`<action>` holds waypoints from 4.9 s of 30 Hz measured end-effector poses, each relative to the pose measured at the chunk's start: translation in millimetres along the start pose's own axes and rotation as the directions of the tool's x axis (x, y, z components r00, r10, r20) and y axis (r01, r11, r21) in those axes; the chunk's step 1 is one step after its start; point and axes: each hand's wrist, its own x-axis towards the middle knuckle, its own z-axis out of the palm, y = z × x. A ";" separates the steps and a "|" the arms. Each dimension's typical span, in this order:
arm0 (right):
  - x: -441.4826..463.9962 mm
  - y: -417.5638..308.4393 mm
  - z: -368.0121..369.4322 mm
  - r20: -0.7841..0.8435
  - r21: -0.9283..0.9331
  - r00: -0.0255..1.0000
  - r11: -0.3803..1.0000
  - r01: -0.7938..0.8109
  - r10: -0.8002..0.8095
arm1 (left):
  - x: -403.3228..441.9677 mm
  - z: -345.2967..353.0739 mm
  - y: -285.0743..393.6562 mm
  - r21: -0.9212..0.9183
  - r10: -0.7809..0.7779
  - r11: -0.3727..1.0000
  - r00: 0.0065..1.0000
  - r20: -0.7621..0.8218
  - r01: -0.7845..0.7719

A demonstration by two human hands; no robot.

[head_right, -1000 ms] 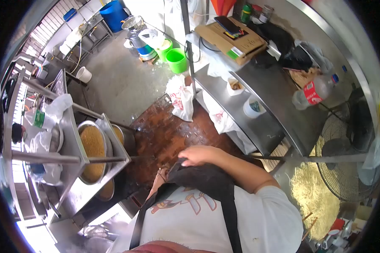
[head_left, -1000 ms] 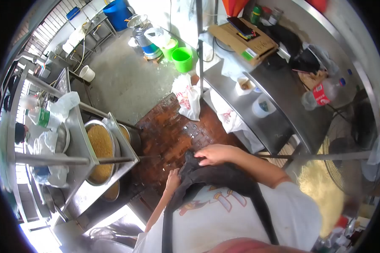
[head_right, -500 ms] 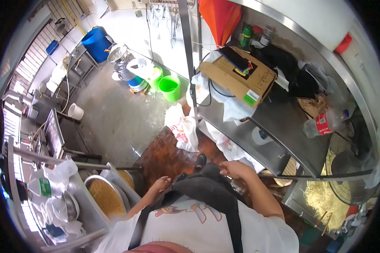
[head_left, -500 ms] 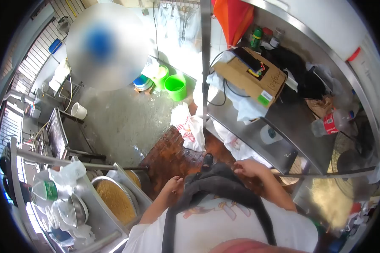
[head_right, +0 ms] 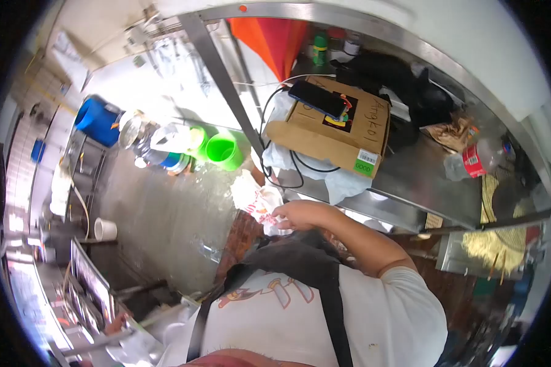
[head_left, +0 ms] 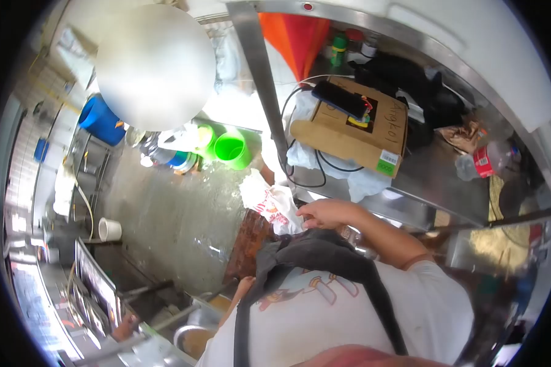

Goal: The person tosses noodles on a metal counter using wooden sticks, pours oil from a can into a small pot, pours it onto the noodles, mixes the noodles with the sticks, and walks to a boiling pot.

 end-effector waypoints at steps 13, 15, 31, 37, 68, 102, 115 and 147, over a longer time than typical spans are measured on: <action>15.2 -62.2 48.5 -0.463 0.299 0.730 0.864 -0.405 0.503 | 338.4 -272.6 -106.8 -0.155 -0.504 0.715 0.656 0.562 0.682; 22.9 -74.1 65.1 -0.485 0.408 0.673 0.825 -0.390 0.558 | 414.1 -294.2 -125.7 0.095 -0.557 0.766 0.583 0.591 0.636; 28.2 -140.3 107.5 -0.425 0.674 0.343 0.546 -0.498 0.838 | 499.1 -97.2 37.6 -0.172 0.140 0.981 0.287 0.948 0.087; 10.7 -134.8 121.7 -0.472 0.655 0.344 0.584 -0.479 0.812 | 449.6 -136.2 30.0 0.011 0.034 0.987 0.272 0.962 -0.162; -398.9 -118.2 398.3 -0.404 0.892 -0.166 0.347 -0.289 0.900 | 213.7 164.6 381.8 -0.058 0.148 0.946 0.268 0.952 -0.318; -571.6 -105.1 475.6 0.230 0.955 -0.484 -0.102 0.277 0.844 | 100.1 643.1 727.3 0.173 -0.373 0.815 -0.272 0.887 -0.554; -715.6 -150.6 636.5 0.263 0.949 -0.658 -0.065 0.309 0.706 | -52.4 700.5 748.3 0.004 -0.370 0.530 -0.228 0.900 -0.848; -877.2 -164.5 752.3 0.749 0.639 -0.575 -0.130 0.758 0.330 | -523.3 1039.3 899.3 -0.346 -0.467 -0.044 -0.286 0.837 -0.937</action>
